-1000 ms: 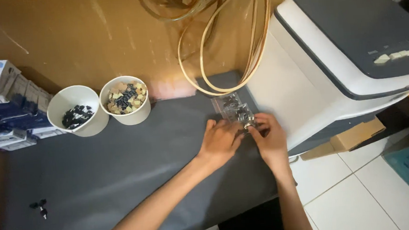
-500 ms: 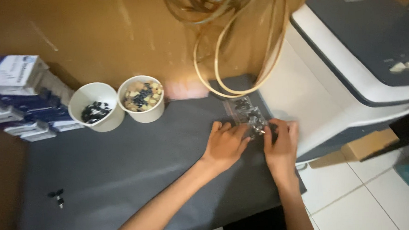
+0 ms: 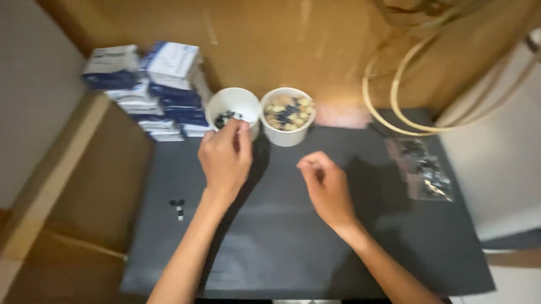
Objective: Assembling small electronic components and placing them into a plastic bag
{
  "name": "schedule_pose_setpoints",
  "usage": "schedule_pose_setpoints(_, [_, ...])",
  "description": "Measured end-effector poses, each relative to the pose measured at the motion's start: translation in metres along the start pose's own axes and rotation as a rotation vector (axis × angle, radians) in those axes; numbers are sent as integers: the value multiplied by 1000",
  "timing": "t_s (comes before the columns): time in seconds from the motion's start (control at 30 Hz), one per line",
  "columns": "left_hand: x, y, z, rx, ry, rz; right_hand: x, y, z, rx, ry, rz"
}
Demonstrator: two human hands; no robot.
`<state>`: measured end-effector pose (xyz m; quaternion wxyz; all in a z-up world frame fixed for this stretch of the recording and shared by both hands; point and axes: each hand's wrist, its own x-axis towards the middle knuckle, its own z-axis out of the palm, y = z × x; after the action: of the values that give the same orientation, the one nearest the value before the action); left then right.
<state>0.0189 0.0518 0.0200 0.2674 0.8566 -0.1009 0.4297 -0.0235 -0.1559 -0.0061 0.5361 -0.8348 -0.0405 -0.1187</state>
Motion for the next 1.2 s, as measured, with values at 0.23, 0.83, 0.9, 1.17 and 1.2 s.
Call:
schedule_pose_setpoints(0.23, [5,-48,-38,66,-250,-572,44,-34,107,539,-153,393])
schedule_pose_setpoints(0.83, [-2,-102,7,-595,-269,-721,74,-18,138,514,-41,331])
schedule_pose_setpoints(0.9, [-4,-103,3,-609,-267,-705,72,-12,144,505,-6,326])
schedule_pose_setpoints(1.17, [-22,-122,-44,-572,-335,-644,9,-24,152,434,32,13])
schedule_pose_setpoints(1.2, [-24,-128,-50,-504,-354,-597,0,-33,150,417,34,-76])
